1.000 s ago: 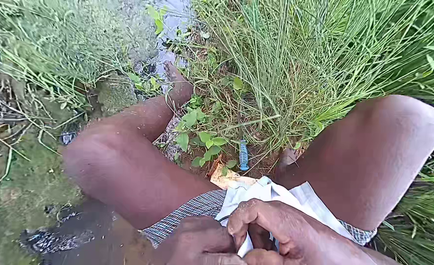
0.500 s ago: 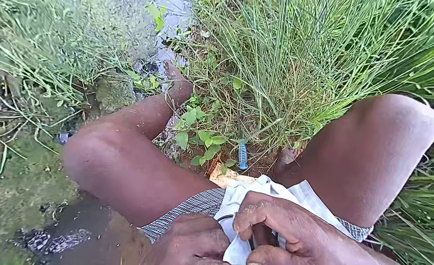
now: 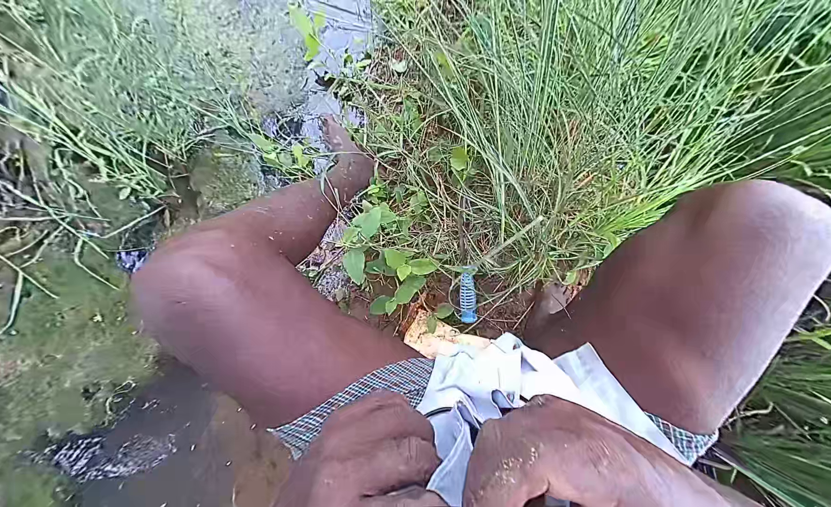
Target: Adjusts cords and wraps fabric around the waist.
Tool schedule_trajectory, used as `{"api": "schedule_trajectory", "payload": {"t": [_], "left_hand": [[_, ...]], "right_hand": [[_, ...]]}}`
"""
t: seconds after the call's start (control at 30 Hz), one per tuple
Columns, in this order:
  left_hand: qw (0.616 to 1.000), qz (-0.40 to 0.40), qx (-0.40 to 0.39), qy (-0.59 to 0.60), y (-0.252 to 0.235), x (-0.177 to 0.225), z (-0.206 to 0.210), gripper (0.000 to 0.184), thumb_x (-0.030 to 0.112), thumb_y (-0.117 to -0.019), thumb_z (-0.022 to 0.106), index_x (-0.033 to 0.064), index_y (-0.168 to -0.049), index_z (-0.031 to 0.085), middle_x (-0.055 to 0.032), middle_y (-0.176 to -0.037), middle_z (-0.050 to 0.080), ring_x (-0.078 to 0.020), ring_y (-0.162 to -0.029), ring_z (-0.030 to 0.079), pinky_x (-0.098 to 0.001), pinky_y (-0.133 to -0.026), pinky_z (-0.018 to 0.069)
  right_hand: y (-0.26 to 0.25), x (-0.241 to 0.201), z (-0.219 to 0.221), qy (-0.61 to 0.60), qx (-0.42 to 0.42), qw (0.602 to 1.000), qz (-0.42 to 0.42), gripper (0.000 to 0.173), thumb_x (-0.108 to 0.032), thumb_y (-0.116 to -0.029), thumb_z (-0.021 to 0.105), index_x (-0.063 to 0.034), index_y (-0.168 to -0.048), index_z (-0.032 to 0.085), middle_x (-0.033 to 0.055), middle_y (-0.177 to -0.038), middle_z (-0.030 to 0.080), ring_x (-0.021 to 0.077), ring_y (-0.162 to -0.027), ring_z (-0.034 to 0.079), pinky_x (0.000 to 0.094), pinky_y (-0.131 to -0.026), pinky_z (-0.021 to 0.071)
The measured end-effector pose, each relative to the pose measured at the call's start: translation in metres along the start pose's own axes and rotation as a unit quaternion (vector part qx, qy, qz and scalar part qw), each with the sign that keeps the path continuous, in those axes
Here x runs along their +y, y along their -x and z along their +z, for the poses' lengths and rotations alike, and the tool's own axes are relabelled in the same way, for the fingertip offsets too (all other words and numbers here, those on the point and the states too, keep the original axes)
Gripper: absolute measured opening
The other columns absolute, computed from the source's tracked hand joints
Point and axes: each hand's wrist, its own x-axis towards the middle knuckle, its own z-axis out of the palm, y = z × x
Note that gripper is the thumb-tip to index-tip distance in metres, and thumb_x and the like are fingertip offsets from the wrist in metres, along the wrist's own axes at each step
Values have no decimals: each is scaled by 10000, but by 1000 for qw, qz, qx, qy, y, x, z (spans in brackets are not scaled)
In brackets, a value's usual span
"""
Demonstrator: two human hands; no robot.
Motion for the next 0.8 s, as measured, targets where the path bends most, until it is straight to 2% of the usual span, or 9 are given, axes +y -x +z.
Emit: {"api": "schedule_trajectory", "payload": {"t": [0.13,0.23,0.3,0.4,0.47,0.53,0.6,0.67,0.8], "left_hand": [[996,24,36,-76,-2,3,7,119,154,-1041,579,90,-995,668,-107,-920,722,-246,-964,683,-374,-957,506],[994,32,58,-84,-2,-3,11,77,203,-1016,621,138,-995,657,-23,-911,666,-150,-971,633,-292,-946,479],[994,34,79,-74,-3,-4,15,86,235,-1017,619,153,-992,625,-5,-909,629,-122,-967,616,-268,-940,477],[991,37,112,-68,-4,-4,19,103,238,-1006,627,151,-955,606,-4,-912,607,-115,-976,609,-271,-951,484],[990,30,116,-72,-3,-3,17,117,231,-1033,570,156,-945,591,-1,-939,611,-112,-1018,610,-278,-994,473],[991,20,109,-73,-3,2,13,154,194,-1060,508,129,-944,586,-46,-981,625,-165,-1045,613,-326,-1015,463],[991,11,102,-83,-1,2,11,158,214,-1064,508,138,-943,576,-27,-991,629,-143,-1062,617,-308,-1021,458],[993,19,93,-75,3,-4,10,145,256,-1060,520,163,-966,581,10,-1003,623,-103,-1070,605,-281,-1025,457],[996,14,75,-45,1,-5,8,162,256,-1056,521,149,-965,603,-4,-986,634,-106,-1063,605,-277,-1011,447]], "right_hand": [[0,-5,0,19,-7,1000,-14,197,-93,-1034,522,69,-1097,617,158,-946,675,126,-892,665,233,-840,528],[1,-7,-3,34,-8,999,-28,237,-126,-1044,511,61,-1033,656,163,-904,681,149,-824,655,255,-761,522],[3,-10,-5,40,-10,999,-29,264,-151,-1048,506,39,-1028,687,149,-895,685,162,-823,645,281,-749,508],[6,-15,-8,51,-7,998,-26,230,-135,-1036,524,7,-1059,703,133,-962,718,169,-890,666,300,-818,523],[11,-15,-9,54,3,998,-19,221,-133,-1040,536,3,-1090,702,131,-1025,730,170,-961,676,309,-884,520],[15,-12,-7,45,19,999,-15,210,-118,-1047,542,7,-1131,688,133,-1063,726,155,-1013,674,292,-931,515],[17,-11,-5,34,25,999,-9,193,-111,-1048,531,3,-1145,651,134,-1078,702,139,-1057,662,262,-956,513],[17,-10,-4,14,27,999,-17,169,-96,-1048,526,21,-1108,633,144,-1087,683,141,-1076,644,255,-962,501],[16,-5,-5,-3,30,997,-73,134,-30,-1031,517,44,-1002,625,176,-1062,666,179,-1048,644,284,-932,507]]}}
